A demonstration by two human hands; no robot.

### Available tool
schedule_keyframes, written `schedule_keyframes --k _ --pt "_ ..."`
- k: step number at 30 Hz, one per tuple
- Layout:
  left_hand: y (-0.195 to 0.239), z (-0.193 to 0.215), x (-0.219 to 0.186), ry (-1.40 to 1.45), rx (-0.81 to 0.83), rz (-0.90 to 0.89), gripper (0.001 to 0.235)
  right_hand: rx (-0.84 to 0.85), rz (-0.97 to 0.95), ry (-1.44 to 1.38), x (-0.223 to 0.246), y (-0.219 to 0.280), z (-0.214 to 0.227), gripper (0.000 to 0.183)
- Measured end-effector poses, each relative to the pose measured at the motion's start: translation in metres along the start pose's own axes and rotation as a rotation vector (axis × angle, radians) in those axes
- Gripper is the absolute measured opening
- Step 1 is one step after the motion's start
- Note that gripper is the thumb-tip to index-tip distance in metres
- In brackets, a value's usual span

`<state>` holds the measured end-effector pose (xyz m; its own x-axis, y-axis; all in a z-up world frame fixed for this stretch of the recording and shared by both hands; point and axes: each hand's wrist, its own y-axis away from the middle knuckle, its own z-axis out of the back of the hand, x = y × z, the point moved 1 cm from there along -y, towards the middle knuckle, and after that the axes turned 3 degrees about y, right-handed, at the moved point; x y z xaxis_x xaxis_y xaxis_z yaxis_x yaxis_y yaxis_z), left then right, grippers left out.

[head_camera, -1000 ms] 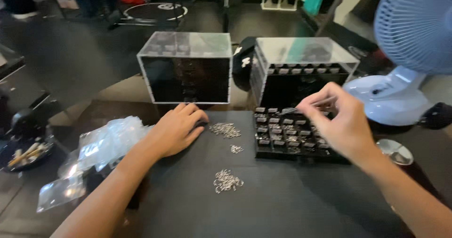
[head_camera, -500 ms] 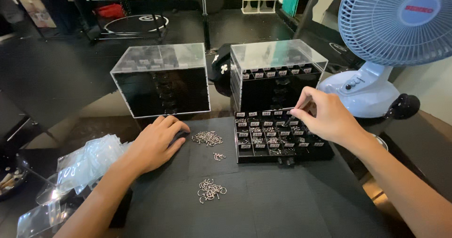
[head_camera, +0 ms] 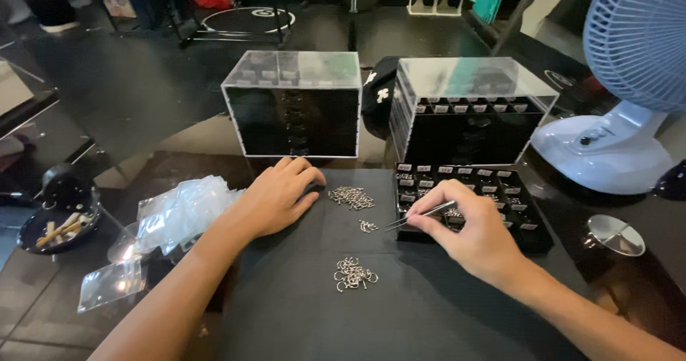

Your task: The person uses tweezers to pick up small metal rings and place them into compartments of a jewelry organizer. The person repeatedly picks up rings from a pile on the table and places them into the organizer.

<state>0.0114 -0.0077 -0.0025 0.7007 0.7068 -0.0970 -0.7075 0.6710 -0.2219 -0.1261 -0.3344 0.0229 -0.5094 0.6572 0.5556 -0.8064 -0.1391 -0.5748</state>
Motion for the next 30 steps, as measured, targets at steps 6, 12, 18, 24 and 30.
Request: schedule_keyframes --k 6,12,18,24,30 --pt "0.000 0.005 -0.003 0.000 0.028 0.009 0.029 -0.021 0.075 -0.008 0.003 0.004 -0.021 0.013" --pt "0.000 -0.001 0.001 -0.022 0.014 0.012 0.029 -0.036 0.124 0.023 -0.001 0.003 -0.023 0.014" --pt "-0.001 0.001 -0.002 -0.014 0.020 0.021 0.028 -0.024 0.111 0.019 -0.002 0.003 -0.024 0.014" --pt "0.001 0.012 -0.010 0.021 0.074 0.059 0.030 -0.014 0.090 0.026 0.000 0.003 -0.024 0.013" --pt "-0.002 0.012 -0.009 0.063 0.098 0.073 0.032 -0.007 0.082 0.042 -0.006 0.000 -0.026 0.015"
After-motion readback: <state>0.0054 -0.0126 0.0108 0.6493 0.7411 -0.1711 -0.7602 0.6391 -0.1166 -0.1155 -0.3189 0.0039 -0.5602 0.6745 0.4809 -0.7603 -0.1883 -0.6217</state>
